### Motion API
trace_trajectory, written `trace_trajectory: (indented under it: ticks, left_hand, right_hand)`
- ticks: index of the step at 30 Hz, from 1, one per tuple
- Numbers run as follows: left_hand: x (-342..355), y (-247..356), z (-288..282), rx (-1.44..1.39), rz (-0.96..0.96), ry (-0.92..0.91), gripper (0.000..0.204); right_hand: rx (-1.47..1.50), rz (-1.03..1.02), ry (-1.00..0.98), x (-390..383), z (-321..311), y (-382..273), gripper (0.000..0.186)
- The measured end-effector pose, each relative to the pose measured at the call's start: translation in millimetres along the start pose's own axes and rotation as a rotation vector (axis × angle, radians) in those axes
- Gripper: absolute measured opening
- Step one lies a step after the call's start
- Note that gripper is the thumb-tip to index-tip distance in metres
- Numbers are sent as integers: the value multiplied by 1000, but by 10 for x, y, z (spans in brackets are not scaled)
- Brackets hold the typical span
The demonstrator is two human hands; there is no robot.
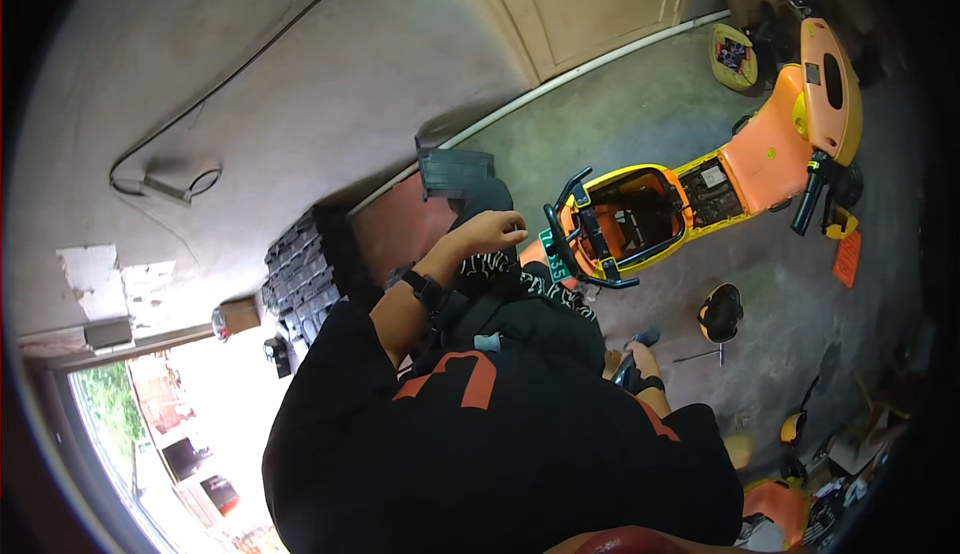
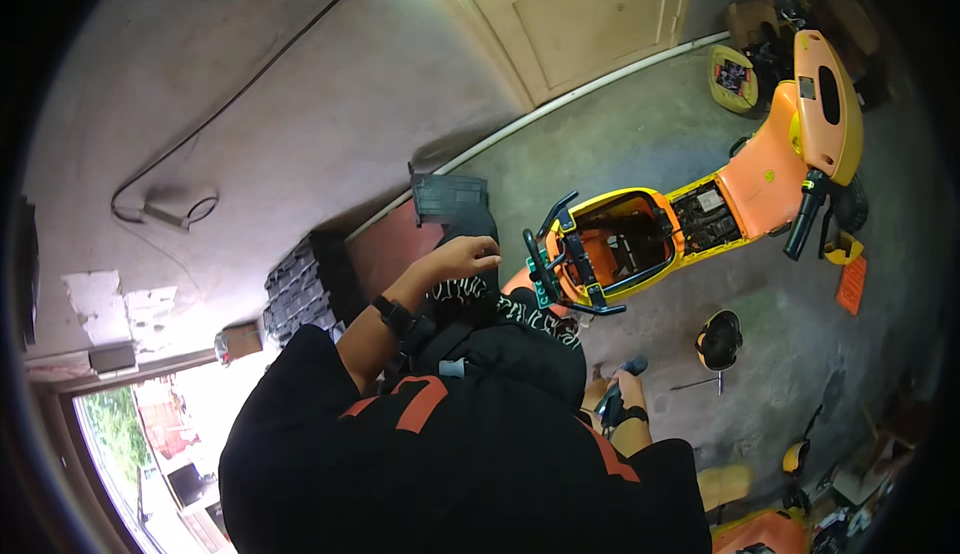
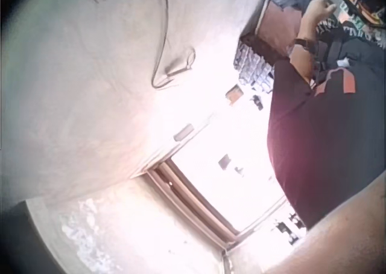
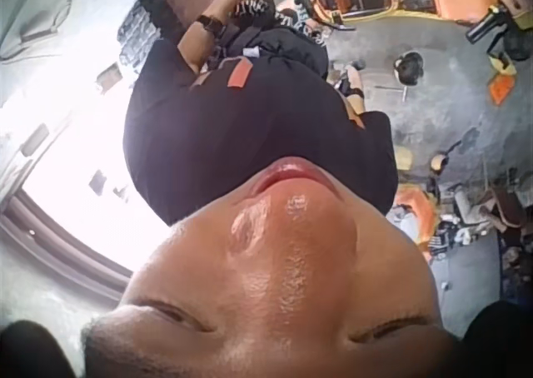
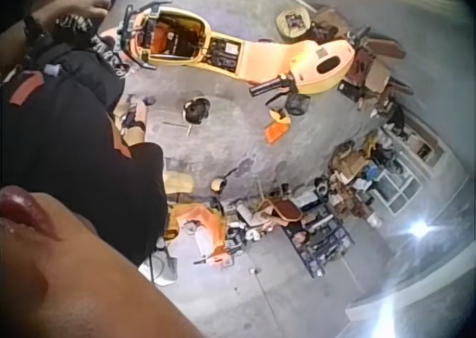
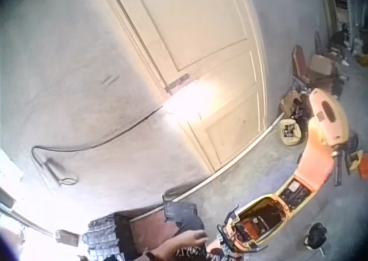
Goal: Repairing or inspecting an electric scooter by removing screws and checking internal battery components.
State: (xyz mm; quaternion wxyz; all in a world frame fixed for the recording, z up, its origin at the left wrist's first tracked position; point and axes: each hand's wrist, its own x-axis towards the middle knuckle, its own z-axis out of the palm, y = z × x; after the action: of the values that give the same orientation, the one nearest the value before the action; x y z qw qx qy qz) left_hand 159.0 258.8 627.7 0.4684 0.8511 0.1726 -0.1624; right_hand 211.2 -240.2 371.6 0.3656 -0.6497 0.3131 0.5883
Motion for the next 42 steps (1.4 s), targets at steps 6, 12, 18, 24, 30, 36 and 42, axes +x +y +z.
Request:
trace_trajectory:
  ticks: [6,12,18,24,30,36,42]
  left_hand:
    - [766,-255,-56,537,95,-108,53]
    - [1687,-183,-251,820,422,-722,44]
    - [2136,-663,-630,522,538,-577,40]
    - [2310,-2390,-1673,539,248,-487,40]
    - [1774,-4406,-2699,410,-15,-367,35]
    - [1194,-3821,-3010,-181,-713,-364,33]
    - [1278,-797,-3209,435,532,-133,45]
  right_hand:
    - [329,-31,142,-653,247,-27,9]
    - [597,-263,588,-1961,1195,-446,28]
    - [562,-446,964,-1949,2375,-1053,44]
    - [422,-302,1279,-1828,2993,-1893,77]
    - [395,-274,1363,-1623,3344,-2085,80]
    - [457,-110,1291,-1737,3359,-2110,78]
    - [497,-96,1157,-1760,3223,-2146,74]
